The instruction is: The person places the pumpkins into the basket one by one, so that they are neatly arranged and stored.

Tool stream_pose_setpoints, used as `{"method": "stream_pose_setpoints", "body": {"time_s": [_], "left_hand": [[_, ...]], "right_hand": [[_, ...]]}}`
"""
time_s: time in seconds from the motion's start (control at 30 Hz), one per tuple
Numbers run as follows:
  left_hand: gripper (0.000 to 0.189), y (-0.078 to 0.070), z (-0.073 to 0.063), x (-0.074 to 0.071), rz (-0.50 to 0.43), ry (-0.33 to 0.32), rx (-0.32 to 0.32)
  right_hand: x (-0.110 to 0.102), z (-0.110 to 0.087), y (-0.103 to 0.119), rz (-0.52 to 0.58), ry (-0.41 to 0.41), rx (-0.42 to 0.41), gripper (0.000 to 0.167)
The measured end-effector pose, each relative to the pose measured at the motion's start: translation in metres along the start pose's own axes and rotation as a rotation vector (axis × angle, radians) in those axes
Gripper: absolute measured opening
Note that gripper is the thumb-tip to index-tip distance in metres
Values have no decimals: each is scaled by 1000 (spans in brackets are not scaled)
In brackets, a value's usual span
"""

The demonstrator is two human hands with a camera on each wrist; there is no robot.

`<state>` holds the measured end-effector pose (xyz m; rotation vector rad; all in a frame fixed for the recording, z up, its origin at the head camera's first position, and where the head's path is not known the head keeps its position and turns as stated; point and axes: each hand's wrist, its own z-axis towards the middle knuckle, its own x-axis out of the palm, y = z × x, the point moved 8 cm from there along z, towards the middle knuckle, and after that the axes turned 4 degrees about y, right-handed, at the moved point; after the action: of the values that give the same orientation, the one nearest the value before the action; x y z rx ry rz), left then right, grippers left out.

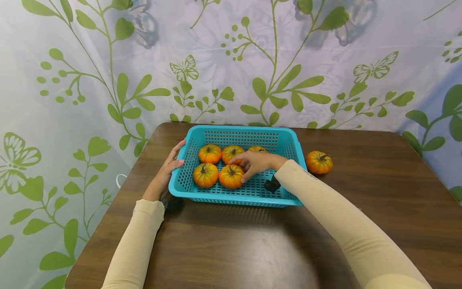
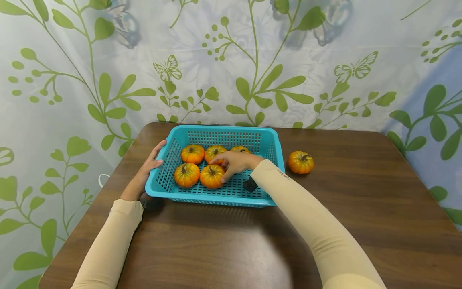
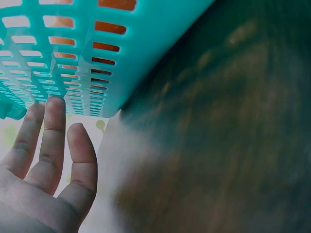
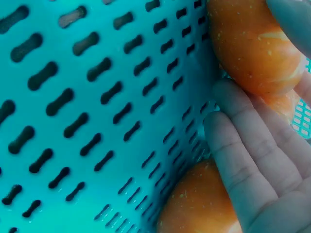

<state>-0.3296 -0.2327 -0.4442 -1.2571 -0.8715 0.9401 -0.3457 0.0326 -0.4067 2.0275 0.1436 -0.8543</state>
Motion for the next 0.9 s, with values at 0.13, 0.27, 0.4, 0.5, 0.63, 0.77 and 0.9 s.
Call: {"method": "stream_pose_setpoints", "body": {"time_s": [0.13,0.27,0.4,0.5,0.63,0.77,0.9], "left_hand": [[76,0,0,-1,-1,-1,6],[75,0,0,0,-5,5,9],[76,0,0,1,2,8,4],[76,0,0,1,8,4,3],[77,-1,0,2,1,6,16],[78,-1,0,3,-16,8,27],[79,-1,0,3,-20,3,31]], "right_hand": [[0,1,2,-7,5,2,72],[0,0,1,6,15,-2,74],[-1,-3,-2,48,32,4,77],[-4,-7,-4,93,24,-6,76],[-13,-12,-4,150,-10,-32,72],[-20,-17,-5,232,-41,-54,67],[-25,-21,-5,294,-63,-86,65]]}}
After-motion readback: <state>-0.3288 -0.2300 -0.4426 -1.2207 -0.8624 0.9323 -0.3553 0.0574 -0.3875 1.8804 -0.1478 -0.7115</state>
